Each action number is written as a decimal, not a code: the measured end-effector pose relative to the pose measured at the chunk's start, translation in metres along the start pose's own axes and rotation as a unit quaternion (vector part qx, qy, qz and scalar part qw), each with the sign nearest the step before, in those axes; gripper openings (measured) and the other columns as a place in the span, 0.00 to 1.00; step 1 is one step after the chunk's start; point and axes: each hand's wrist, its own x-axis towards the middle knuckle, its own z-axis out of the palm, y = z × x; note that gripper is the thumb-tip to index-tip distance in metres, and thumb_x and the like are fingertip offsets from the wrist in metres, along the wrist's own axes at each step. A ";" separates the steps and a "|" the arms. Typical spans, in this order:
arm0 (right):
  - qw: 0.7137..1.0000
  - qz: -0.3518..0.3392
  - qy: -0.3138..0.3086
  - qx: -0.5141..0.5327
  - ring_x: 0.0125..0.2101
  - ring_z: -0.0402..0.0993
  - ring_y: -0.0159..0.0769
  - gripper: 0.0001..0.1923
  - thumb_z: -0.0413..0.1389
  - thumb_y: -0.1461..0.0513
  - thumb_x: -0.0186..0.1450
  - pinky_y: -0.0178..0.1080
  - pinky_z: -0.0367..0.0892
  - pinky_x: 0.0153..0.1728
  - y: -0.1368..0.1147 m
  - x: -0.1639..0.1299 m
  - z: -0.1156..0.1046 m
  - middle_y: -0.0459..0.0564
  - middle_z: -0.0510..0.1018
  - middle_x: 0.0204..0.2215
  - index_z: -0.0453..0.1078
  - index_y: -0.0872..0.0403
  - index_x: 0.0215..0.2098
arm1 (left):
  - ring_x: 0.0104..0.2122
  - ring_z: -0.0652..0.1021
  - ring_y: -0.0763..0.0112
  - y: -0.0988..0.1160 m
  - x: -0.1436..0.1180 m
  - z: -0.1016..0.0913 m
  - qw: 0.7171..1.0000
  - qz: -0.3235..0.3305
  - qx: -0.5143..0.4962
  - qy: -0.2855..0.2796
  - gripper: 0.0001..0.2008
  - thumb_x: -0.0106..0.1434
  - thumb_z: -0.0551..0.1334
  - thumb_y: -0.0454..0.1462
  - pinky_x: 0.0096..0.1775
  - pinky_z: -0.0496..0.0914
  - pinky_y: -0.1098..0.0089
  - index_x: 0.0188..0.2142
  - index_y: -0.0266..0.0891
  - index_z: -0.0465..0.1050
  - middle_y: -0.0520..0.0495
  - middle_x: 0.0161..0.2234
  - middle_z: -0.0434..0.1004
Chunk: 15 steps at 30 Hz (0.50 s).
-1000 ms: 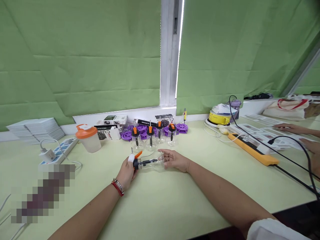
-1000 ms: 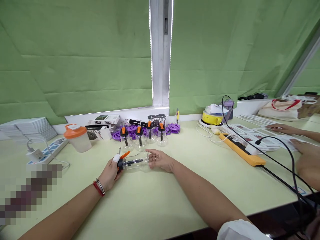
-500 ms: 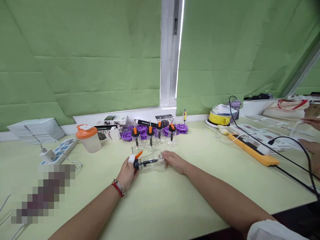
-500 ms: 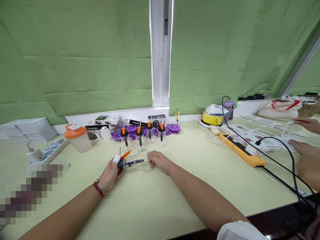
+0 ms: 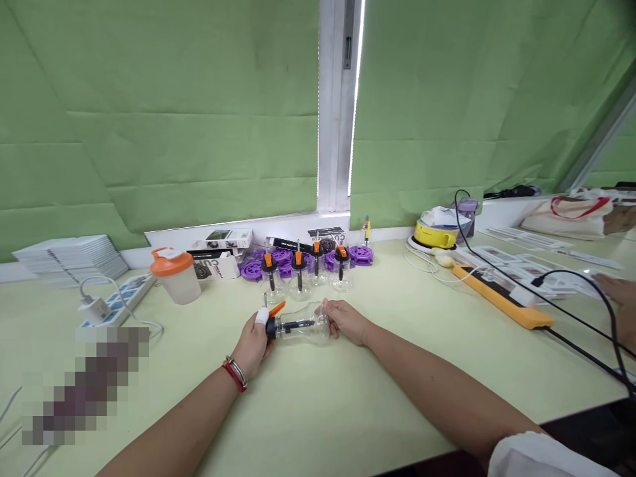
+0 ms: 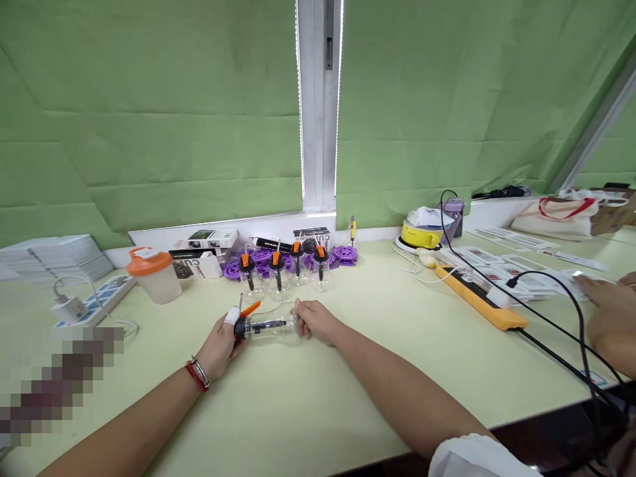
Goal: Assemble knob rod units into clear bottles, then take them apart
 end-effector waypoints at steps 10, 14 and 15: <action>0.994 0.028 0.057 -0.089 0.11 0.57 0.27 0.33 0.40 0.40 0.64 0.34 0.56 0.20 0.000 0.003 0.004 0.43 0.62 0.07 0.64 0.56 0.18 | 0.14 0.60 0.78 0.000 0.000 -0.001 1.000 -0.008 -0.016 0.010 0.24 0.59 0.51 0.54 0.15 0.50 0.76 0.37 0.36 0.68 0.57 0.17 0.60; 0.983 0.009 0.105 -0.151 0.13 0.58 0.29 0.33 0.41 0.41 0.64 0.36 0.59 0.25 0.002 0.003 0.005 0.43 0.61 0.07 0.60 0.54 0.14 | 0.14 0.60 0.78 0.000 0.000 0.000 1.000 -0.011 -0.019 0.010 0.23 0.59 0.51 0.54 0.15 0.50 0.76 0.36 0.36 0.68 0.57 0.18 0.60; 0.981 0.006 0.111 -0.156 0.14 0.59 0.29 0.32 0.42 0.41 0.63 0.36 0.59 0.25 0.003 0.004 0.005 0.42 0.61 0.08 0.60 0.54 0.14 | 0.14 0.60 0.78 0.000 0.000 0.000 1.000 -0.011 -0.020 0.010 0.23 0.59 0.51 0.54 0.15 0.50 0.76 0.36 0.36 0.68 0.57 0.18 0.60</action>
